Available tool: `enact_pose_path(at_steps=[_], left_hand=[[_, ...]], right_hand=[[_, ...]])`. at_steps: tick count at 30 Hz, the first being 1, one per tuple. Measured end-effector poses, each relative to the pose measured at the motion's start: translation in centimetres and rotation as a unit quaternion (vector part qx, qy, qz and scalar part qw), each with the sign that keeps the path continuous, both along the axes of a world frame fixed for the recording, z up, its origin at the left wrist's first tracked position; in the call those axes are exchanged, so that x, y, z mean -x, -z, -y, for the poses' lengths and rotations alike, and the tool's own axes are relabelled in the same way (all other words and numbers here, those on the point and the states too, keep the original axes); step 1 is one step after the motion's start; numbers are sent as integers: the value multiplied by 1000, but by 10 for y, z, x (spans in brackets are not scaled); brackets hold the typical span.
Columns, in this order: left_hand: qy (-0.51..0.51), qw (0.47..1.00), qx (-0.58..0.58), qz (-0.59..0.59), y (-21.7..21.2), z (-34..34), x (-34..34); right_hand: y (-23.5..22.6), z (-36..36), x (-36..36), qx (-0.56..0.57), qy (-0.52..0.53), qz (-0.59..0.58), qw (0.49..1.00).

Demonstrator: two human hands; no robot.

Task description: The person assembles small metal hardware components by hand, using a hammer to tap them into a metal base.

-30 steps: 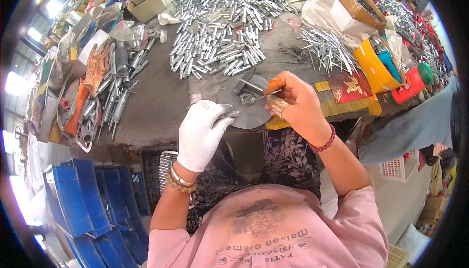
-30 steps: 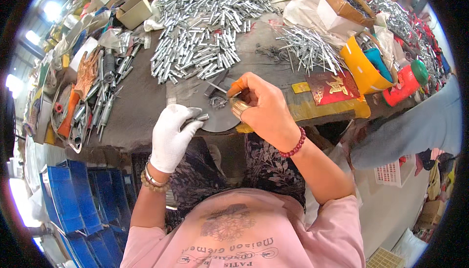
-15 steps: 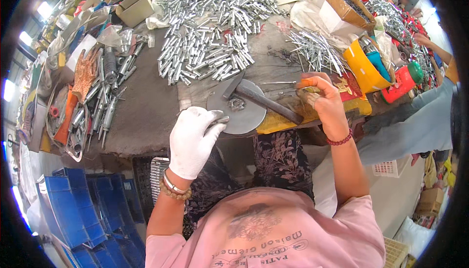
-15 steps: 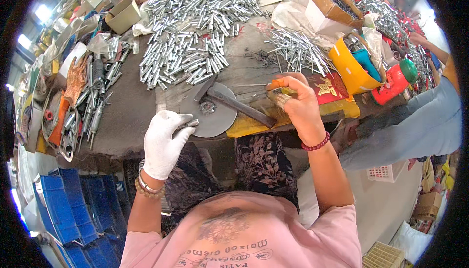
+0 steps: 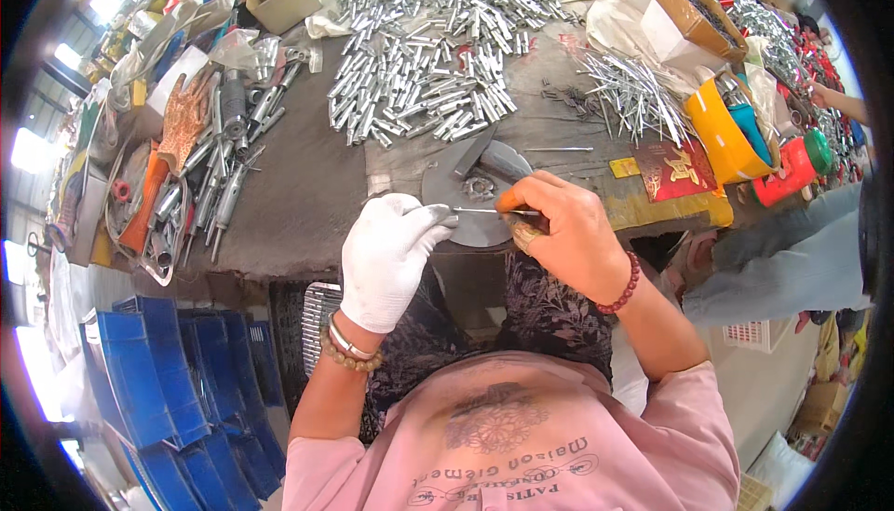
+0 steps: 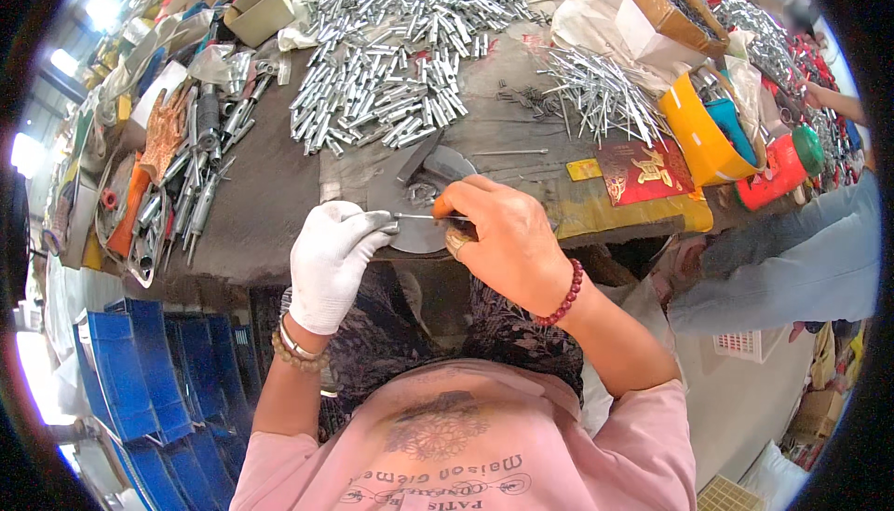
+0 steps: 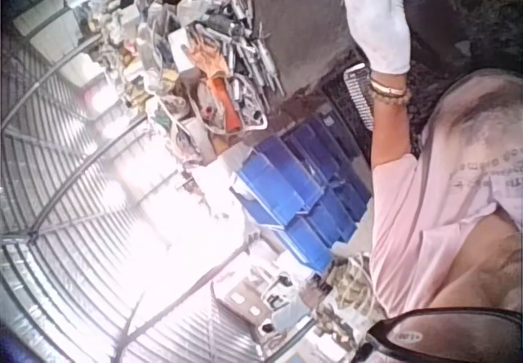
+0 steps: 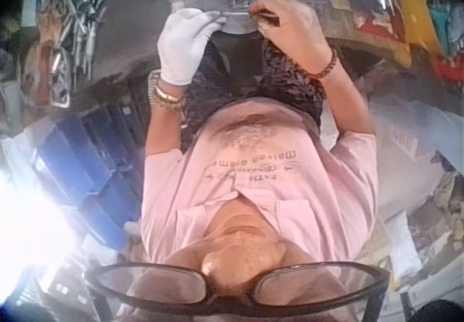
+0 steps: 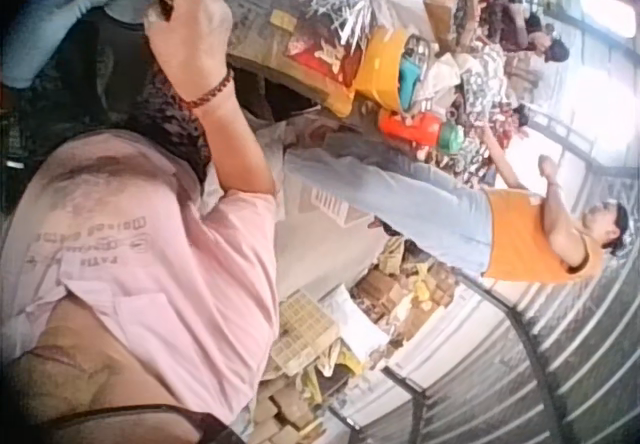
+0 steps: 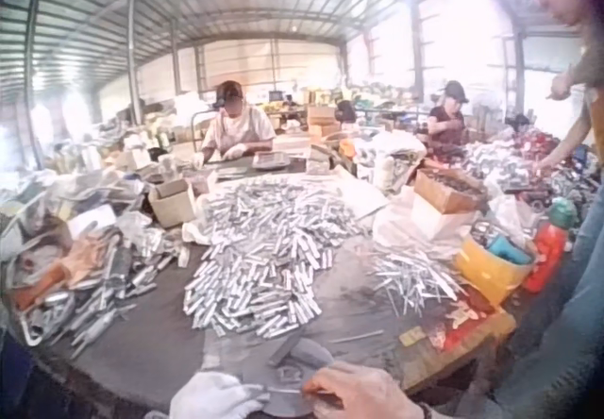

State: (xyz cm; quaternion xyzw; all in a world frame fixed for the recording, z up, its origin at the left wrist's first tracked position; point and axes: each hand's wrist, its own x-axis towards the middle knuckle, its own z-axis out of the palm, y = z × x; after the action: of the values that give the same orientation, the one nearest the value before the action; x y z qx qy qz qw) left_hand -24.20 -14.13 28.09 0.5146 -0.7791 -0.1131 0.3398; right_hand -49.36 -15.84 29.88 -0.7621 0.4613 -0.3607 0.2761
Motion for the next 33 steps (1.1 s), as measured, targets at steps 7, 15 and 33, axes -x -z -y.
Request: enact_pose_path(at_steps=[7, 15, 33], left_hand=[[12, 1000, -6, -18, 3, 3, -5], [25, 998, -17, -52, 3, 6, -5], [25, 998, -22, -62, 5, 4, -2]], right_hand=[[-3, 3, -4, 136, -17, -179, 974], [0, 6, 2, 218, -38, -223, 949], [2, 27, 8, 240, -150, -227, 932]])
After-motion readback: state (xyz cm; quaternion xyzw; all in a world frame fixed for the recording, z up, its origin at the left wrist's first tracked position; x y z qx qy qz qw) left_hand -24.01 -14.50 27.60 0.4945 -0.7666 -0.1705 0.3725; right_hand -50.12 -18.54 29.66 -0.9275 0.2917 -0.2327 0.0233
